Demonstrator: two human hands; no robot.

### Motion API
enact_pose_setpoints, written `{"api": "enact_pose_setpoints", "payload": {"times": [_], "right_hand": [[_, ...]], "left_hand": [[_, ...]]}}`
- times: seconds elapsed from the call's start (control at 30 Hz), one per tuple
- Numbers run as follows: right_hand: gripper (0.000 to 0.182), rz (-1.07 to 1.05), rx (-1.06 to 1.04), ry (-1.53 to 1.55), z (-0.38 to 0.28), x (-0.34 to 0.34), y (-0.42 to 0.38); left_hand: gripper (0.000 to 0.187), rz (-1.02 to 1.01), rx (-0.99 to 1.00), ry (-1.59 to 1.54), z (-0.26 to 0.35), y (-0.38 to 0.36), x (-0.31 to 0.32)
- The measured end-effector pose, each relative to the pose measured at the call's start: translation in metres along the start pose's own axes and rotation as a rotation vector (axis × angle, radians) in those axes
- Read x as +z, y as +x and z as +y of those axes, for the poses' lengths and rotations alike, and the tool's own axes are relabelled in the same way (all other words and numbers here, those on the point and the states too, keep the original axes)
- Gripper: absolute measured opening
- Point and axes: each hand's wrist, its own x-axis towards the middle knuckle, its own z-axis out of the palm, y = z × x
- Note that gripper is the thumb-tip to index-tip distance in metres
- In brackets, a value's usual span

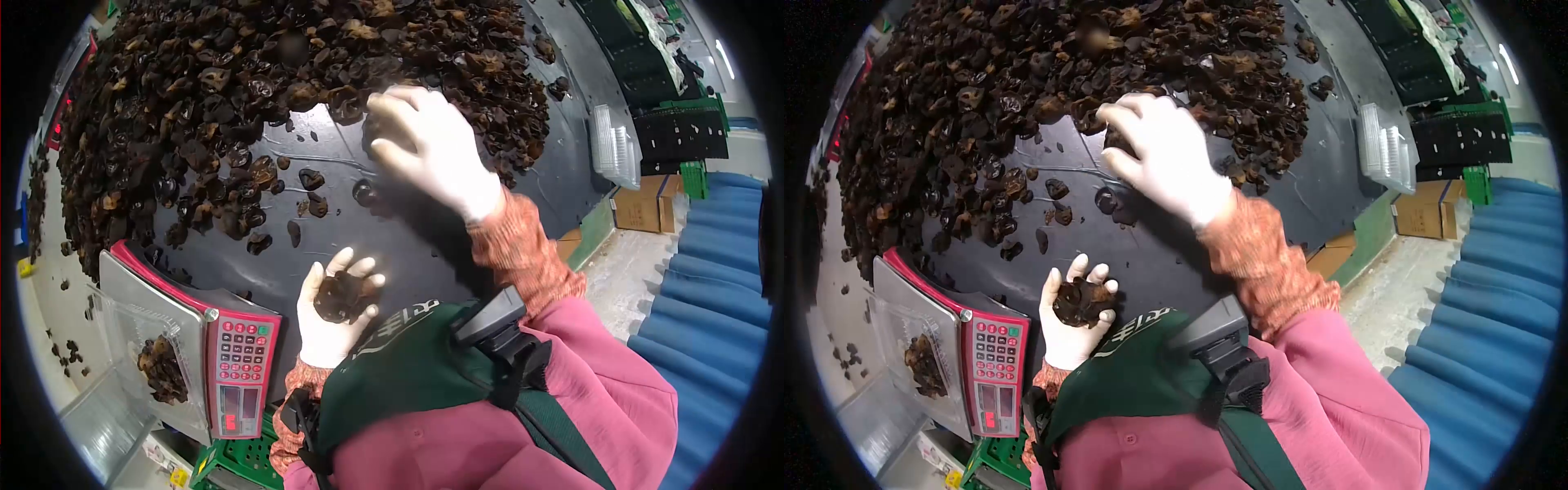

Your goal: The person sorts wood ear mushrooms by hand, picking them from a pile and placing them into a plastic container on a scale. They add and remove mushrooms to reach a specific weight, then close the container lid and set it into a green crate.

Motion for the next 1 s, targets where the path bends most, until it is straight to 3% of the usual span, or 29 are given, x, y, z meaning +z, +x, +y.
{"api": "enact_pose_setpoints", "payload": {"times": [0.03,0.13,0.17,0.27,0.43,0.53,0.67,0.8,0.9,1.0], "right_hand": [[0.036,-0.043,0.032,-0.127,0.017,0.012,-0.003],[0.029,-0.259,-0.019,-0.092,0.03,0.03,-0.013],[0.022,-0.159,-0.037,-0.026,0.028,0.031,-0.017],[0.02,-0.078,0.306,0.464,0.008,0.012,-0.027],[0.021,-0.174,0.518,0.875,-0.012,-0.006,-0.055],[0.026,-0.222,0.109,0.501,-0.016,-0.004,-0.068],[0.029,-0.336,0.189,0.69,-0.008,-0.016,-0.059],[0.027,0.021,-0.058,0.033,0.029,0.015,-0.024],[0.022,-0.189,-0.123,-0.118,0.033,0.031,-0.007],[0.016,-0.266,-0.025,0.028,0.04,0.042,0.001]], "left_hand": [[0.044,-0.007,-0.005,0.0,-0.001,0.0,0.0],[0.044,0.021,0.019,0.035,-0.002,-0.004,0.006],[0.044,0.02,0.038,0.042,-0.001,-0.006,0.006],[0.046,0.043,0.066,0.061,-0.003,-0.012,0.004],[0.052,-0.036,0.009,0.142,-0.004,-0.005,0.008],[0.054,-0.063,-0.012,0.165,-0.005,-0.003,0.011],[0.056,-0.076,0.021,0.154,-0.004,-0.008,0.007],[0.053,-0.063,0.091,0.1,-0.006,-0.012,0.006],[0.056,-0.084,0.071,0.152,-0.005,-0.016,0.005],[0.057,-0.104,0.046,0.16,-0.006,-0.019,0.002]]}}
